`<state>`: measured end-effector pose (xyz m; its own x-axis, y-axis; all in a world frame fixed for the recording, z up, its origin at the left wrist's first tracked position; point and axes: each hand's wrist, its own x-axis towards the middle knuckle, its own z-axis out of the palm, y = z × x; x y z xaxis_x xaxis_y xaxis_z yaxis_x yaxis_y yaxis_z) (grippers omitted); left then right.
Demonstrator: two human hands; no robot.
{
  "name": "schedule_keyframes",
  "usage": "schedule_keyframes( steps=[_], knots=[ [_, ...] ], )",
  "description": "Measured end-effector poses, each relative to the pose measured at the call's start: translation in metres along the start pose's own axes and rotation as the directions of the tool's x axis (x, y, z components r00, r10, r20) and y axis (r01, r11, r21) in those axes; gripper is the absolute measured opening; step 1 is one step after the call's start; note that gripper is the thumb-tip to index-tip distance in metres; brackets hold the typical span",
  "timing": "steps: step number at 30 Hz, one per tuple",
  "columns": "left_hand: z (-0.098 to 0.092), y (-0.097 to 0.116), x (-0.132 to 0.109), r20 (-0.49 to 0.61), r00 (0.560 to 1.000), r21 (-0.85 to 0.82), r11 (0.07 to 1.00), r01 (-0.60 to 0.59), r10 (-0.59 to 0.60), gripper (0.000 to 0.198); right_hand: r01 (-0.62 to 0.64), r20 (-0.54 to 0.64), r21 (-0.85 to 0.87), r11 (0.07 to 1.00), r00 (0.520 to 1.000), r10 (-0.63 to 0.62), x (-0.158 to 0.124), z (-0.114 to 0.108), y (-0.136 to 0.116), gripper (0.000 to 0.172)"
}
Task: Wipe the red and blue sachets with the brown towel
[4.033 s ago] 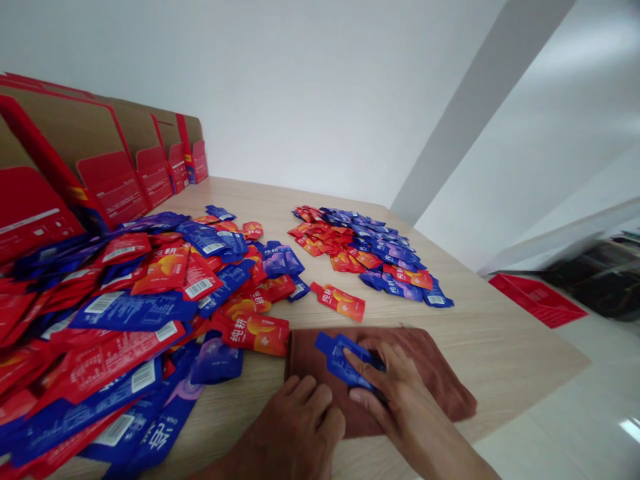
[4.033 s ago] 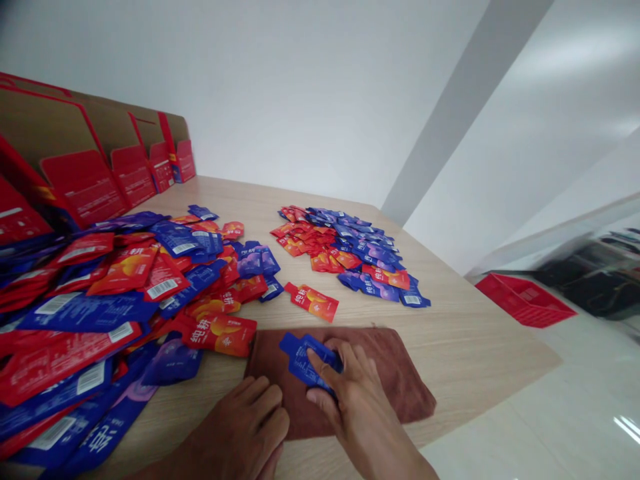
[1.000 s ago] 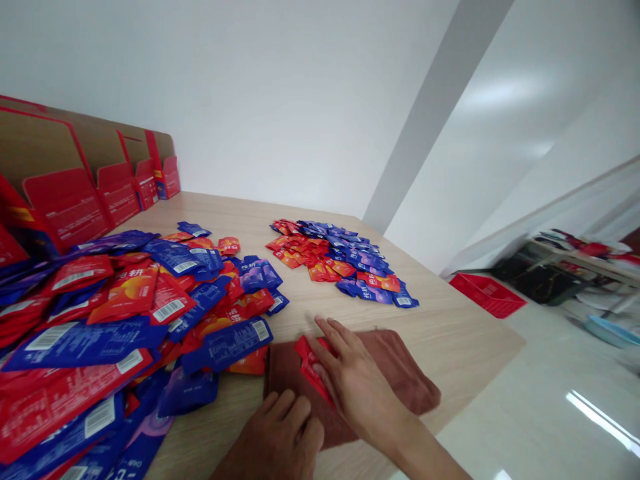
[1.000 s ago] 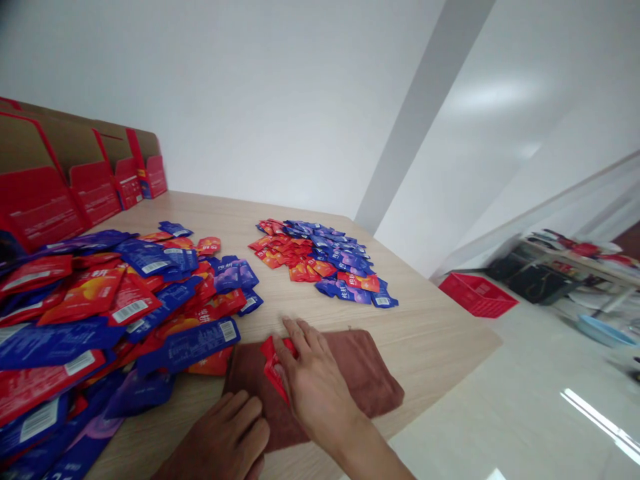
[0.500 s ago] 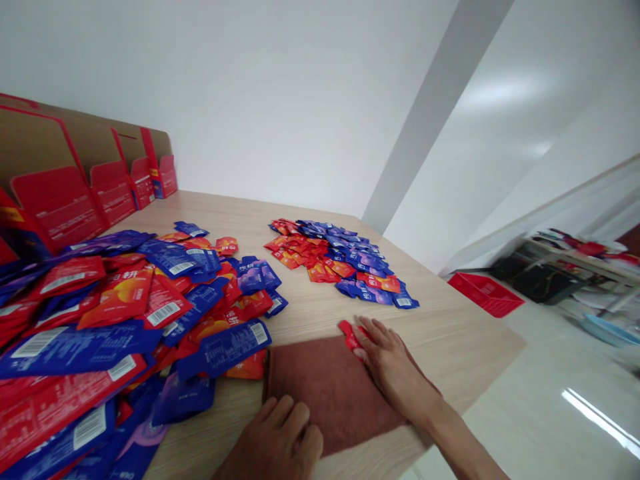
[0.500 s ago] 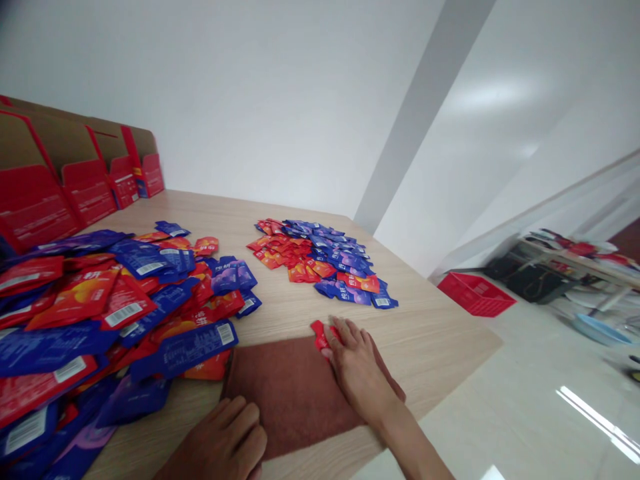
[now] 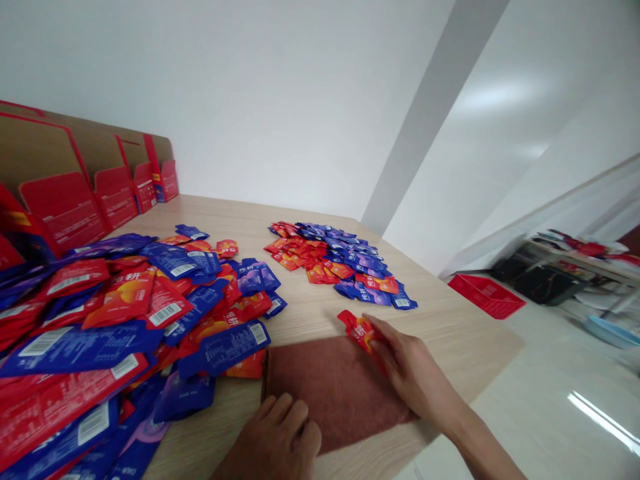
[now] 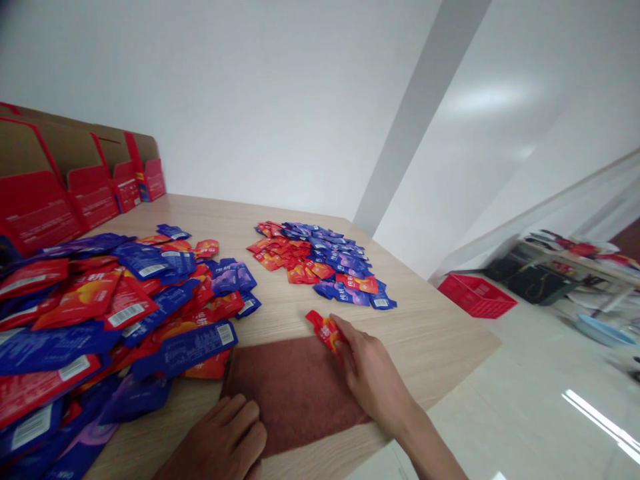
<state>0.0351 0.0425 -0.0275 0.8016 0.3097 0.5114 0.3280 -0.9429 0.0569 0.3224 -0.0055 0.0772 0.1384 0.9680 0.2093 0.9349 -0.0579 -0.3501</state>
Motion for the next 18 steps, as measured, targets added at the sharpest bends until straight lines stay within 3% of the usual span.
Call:
schedule_keyframes(
  steps=[2,4,8,10,13,18],
  knots=[
    [-0.001,0.001,0.000,-0.048,0.999,0.008,1.000,0.003,-0.003,0.029,0.071,0.007,0.166,0.984,0.997,-0.074,-0.004,0.006,-0.019,0.051],
    [-0.003,0.001,0.001,-0.098,0.995,0.016,1.000,0.003,-0.002,0.028,0.126,0.065,0.219,0.968,0.988,-0.143,-0.008,0.017,-0.038,0.052],
    [-0.005,0.001,0.006,-0.164,0.986,0.023,1.000,-0.019,0.022,0.027,0.215,0.143,0.039,0.976,0.965,-0.218,-0.013,0.041,-0.063,0.055],
    [-0.006,0.001,0.009,-0.210,0.977,0.031,0.999,-0.030,0.036,0.025,0.268,0.200,0.027,0.963,0.942,-0.268,-0.015,0.048,-0.067,0.052],
    [-0.007,0.001,0.012,-0.267,0.963,0.047,0.998,-0.031,0.043,0.023,0.314,0.258,0.032,0.949,0.915,-0.312,-0.018,0.052,-0.061,0.051],
    [-0.006,-0.001,0.013,-0.276,0.960,0.042,0.998,-0.037,0.047,0.028,0.274,0.145,-0.153,0.949,0.957,-0.253,-0.010,0.047,-0.020,0.046]
  ],
)
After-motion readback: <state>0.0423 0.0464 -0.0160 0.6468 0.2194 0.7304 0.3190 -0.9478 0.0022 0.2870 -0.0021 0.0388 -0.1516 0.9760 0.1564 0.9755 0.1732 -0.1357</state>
